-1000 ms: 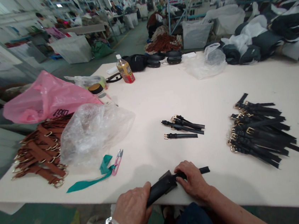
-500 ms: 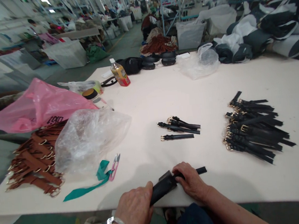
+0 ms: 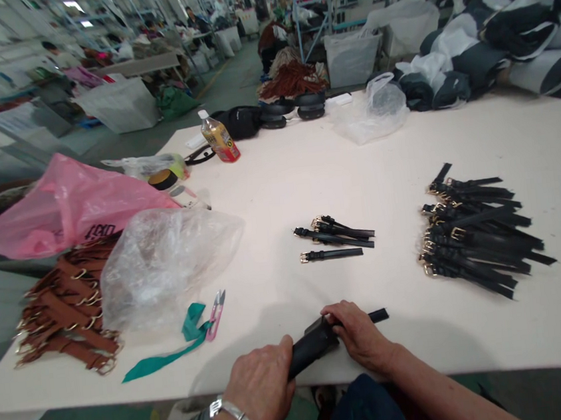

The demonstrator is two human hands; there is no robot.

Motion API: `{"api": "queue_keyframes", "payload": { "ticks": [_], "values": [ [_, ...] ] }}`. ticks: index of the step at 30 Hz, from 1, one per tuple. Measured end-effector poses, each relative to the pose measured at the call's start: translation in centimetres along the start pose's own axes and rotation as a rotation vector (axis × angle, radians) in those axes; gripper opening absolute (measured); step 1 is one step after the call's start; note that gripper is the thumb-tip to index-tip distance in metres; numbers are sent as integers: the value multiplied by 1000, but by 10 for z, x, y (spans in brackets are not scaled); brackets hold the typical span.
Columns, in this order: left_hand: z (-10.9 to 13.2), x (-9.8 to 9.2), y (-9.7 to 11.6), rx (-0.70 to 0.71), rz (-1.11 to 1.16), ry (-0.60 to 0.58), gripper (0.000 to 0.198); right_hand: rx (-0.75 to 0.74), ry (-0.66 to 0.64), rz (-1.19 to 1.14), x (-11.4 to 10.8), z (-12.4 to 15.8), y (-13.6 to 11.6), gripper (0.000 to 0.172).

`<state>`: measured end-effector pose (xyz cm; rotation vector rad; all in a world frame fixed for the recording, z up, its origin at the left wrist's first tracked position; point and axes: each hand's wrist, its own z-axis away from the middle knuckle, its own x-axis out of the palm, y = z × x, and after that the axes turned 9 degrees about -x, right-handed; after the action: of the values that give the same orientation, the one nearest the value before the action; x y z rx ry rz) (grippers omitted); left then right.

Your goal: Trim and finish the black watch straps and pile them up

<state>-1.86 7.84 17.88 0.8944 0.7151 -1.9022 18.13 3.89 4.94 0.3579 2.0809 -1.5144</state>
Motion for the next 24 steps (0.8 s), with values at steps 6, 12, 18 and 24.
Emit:
{"api": "queue_keyframes", "payload": {
  "ticks": [6, 12, 18, 24],
  "values": [
    [2, 2, -8, -45, 3, -44, 47, 11, -13, 17, -1, 0, -3, 39],
    [-1, -7, -1, -23, 1, -32, 42, -5, 4, 14, -1, 0, -3, 42],
    [6, 2, -8, -53, 7, -40, 44, -3, -7, 24, -1, 1, -4, 41],
    [-2, -2, 0, -16, 30, 4, 44, -11, 22, 25, 0, 1, -2, 42]
  ]
}}
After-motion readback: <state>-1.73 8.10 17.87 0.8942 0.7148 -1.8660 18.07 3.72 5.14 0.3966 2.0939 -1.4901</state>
